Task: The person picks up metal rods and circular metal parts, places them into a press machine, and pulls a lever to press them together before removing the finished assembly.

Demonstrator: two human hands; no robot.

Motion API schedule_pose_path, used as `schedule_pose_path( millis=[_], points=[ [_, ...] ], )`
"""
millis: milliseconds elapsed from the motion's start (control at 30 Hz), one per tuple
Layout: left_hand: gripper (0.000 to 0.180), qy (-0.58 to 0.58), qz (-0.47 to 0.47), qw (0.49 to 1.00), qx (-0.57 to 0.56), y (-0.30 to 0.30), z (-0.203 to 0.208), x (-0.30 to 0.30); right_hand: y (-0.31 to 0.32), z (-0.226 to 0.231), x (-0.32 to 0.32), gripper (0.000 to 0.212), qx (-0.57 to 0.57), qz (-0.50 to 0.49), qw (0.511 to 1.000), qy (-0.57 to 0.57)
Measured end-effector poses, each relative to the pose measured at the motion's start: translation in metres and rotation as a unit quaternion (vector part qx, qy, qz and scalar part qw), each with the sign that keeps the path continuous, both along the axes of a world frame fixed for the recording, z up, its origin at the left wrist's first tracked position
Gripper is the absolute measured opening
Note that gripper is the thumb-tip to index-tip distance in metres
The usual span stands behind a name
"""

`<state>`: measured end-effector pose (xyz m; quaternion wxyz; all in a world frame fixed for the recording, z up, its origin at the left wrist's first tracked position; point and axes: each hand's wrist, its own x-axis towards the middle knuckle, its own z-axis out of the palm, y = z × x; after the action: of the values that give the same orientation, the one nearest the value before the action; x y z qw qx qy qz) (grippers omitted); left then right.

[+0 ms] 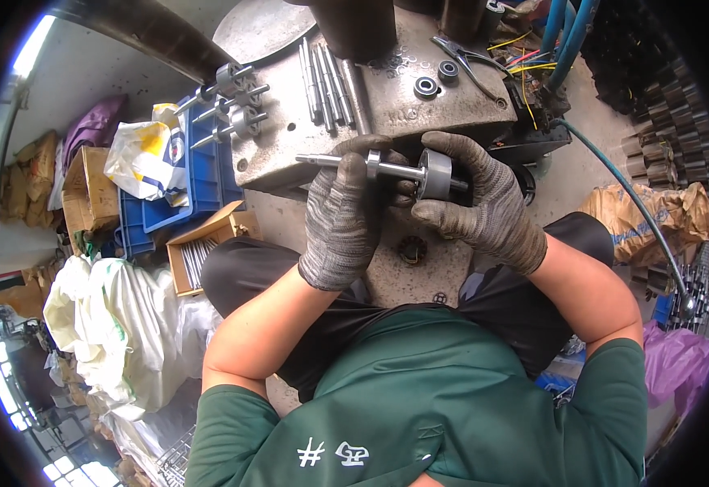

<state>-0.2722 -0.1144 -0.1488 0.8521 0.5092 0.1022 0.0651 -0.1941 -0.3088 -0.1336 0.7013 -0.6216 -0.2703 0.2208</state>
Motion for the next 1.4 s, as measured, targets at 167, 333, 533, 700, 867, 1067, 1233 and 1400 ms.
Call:
schedule_pose_path(
  millis=[167,333,533,700,867,1067,1233,1400],
  points=[
    [0.063,-0.014,0.001,1.0,-0.002,0.002,0.003,0.001,-0.008,0.004,0.006,0.062,-0.023,0.033,0.994,0.101],
    [0.061,-0.026,0.013,0.999,-0.027,0.006,-0.001,-0.004,-0.006,0.003,0.007,0.058,-0.007,0.051,0.994,0.1],
    [0.042,0.006,0.11,0.991,-0.074,0.032,-0.014,-0.013,0.001,0.005,0.013,0.053,-0.022,0.08,0.979,0.186],
    [0.035,0.081,0.266,0.952,-0.125,0.106,-0.032,-0.007,0.004,0.003,0.023,0.054,-0.041,0.067,0.99,0.121],
    [0.034,0.123,0.364,0.915,-0.124,0.16,-0.039,-0.01,0.006,0.005,0.029,0.054,-0.046,0.072,0.988,0.126],
    [0.033,0.104,0.394,0.911,-0.063,0.177,-0.054,-0.017,0.014,0.004,0.028,0.052,-0.033,0.076,0.987,0.138],
    [0.052,0.204,0.547,0.812,-0.028,0.19,-0.046,-0.019,0.017,0.005,0.034,0.051,-0.046,0.069,0.99,0.11],
    [0.052,0.13,0.357,0.606,0.699,0.154,-0.021,-0.023,0.016,0.013,0.038,0.049,-0.017,0.07,0.991,0.112]
  ],
)
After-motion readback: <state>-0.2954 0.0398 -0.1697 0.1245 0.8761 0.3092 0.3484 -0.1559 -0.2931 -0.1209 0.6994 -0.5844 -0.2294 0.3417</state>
